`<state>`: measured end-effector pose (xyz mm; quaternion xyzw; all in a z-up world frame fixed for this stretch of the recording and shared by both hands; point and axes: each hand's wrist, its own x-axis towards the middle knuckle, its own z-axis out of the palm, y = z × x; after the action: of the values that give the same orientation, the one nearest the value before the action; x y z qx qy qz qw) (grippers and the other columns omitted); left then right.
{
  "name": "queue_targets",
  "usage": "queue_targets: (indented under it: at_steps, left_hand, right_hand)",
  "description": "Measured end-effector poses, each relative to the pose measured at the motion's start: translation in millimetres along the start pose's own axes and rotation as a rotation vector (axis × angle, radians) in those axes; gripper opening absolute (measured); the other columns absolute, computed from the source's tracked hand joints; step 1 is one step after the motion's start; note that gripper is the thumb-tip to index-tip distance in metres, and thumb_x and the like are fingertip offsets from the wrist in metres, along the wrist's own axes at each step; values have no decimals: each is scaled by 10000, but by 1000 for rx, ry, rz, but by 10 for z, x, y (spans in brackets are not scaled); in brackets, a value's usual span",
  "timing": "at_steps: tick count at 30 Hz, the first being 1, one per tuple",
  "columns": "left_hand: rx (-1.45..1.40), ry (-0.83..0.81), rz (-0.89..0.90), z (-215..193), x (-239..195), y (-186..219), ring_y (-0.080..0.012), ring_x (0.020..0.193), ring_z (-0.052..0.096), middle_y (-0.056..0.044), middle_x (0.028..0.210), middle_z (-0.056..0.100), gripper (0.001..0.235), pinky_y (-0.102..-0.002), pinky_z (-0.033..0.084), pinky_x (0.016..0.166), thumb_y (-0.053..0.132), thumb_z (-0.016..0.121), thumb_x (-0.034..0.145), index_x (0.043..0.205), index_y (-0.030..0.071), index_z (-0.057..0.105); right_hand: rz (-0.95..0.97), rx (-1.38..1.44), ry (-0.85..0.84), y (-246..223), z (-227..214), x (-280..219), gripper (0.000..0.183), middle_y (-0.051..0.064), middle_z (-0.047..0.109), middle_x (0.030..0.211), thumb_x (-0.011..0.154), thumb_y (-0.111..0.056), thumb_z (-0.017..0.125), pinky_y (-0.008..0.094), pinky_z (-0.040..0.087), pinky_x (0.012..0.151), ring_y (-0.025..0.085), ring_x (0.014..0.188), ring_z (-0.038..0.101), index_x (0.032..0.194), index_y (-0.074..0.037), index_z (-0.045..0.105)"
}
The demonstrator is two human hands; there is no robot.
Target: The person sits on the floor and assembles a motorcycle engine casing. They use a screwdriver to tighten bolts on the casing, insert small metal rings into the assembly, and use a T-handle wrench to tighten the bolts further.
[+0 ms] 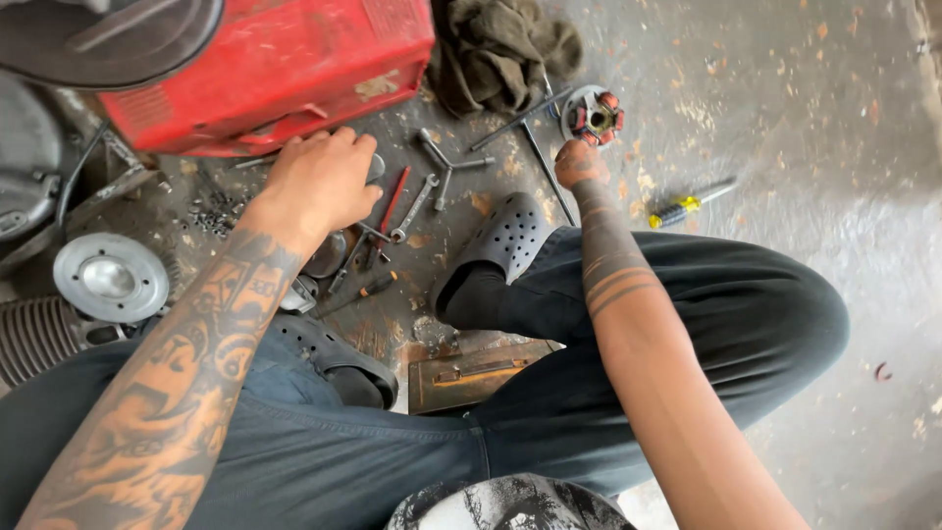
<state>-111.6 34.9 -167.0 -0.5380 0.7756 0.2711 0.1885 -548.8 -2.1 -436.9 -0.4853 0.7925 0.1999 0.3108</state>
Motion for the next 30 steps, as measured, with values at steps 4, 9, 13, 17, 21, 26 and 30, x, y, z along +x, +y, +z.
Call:
queue_targets:
  at_steps: [4, 9, 13, 17, 21, 26, 30]
  left_hand:
    - [50, 90, 93, -33, 177, 217, -435, 1172, 639, -199, 1261, 647, 534, -612, 487, 953, 371, 594, 906, 1333, 50, 610]
    - [87, 133, 133, 19, 282, 332, -427, 1131, 651, -186, 1214, 653, 481, -602, 497, 925, 380, 577, 933, 1292, 63, 626]
    - [119, 126, 139, 120, 345, 352, -428, 1118, 655, -188, 1200, 663, 483, -596, 491, 904, 347, 584, 915, 1302, 64, 639]
    - [147, 92, 159, 152, 408, 459, -430, 1150, 643, -191, 1240, 662, 559, -604, 476, 924, 360, 616, 889, 1368, 73, 614]
    - [142, 88, 185, 54, 322, 562, -425, 1168, 637, -189, 1261, 659, 564, -597, 476, 941, 353, 619, 900, 1389, 72, 602]
    - [127, 92, 185, 19, 358, 555, -429, 1134, 641, -189, 1229, 653, 592, -586, 483, 924, 368, 630, 905, 1404, 53, 577]
    - [105, 121, 258, 133, 604, 679, -430, 1106, 652, -191, 1173, 657, 562, -582, 497, 911, 356, 668, 901, 1366, 51, 585]
  right_hand:
    - [10, 73, 56, 418, -1, -200, 309, 164, 728, 1159, 997, -309, 462, 472, 545, 1001, 374, 1159, 678, 1049, -332, 765]
    - [-24, 93, 59, 794, -18, -277, 259, 158, 736, 1089, 985, -301, 500, 485, 557, 970, 375, 1107, 693, 1047, -327, 750]
    - [-149, 140, 56, 972, 18, -368, 209, 193, 734, 1095, 921, -252, 605, 508, 540, 997, 392, 1137, 675, 1072, -255, 748]
    - [34, 148, 135, 1195, 8, -517, 303, 182, 747, 1090, 930, -296, 475, 473, 551, 1001, 356, 1128, 686, 1013, -276, 766]
    - [182, 403, 257, 1977, 277, -107, 353, 253, 649, 1282, 899, -246, 514, 458, 455, 1141, 389, 1266, 600, 1218, -145, 624]
    - [435, 601, 413, 2599, 795, 673, 490, 378, 334, 1439, 887, -349, 783, 418, 337, 1236, 464, 1401, 451, 1255, -152, 526]
    - [490, 630, 367, 2609, 767, 469, 516, 363, 183, 1532, 831, -337, 834, 459, 341, 1264, 439, 1459, 407, 1195, -160, 513]
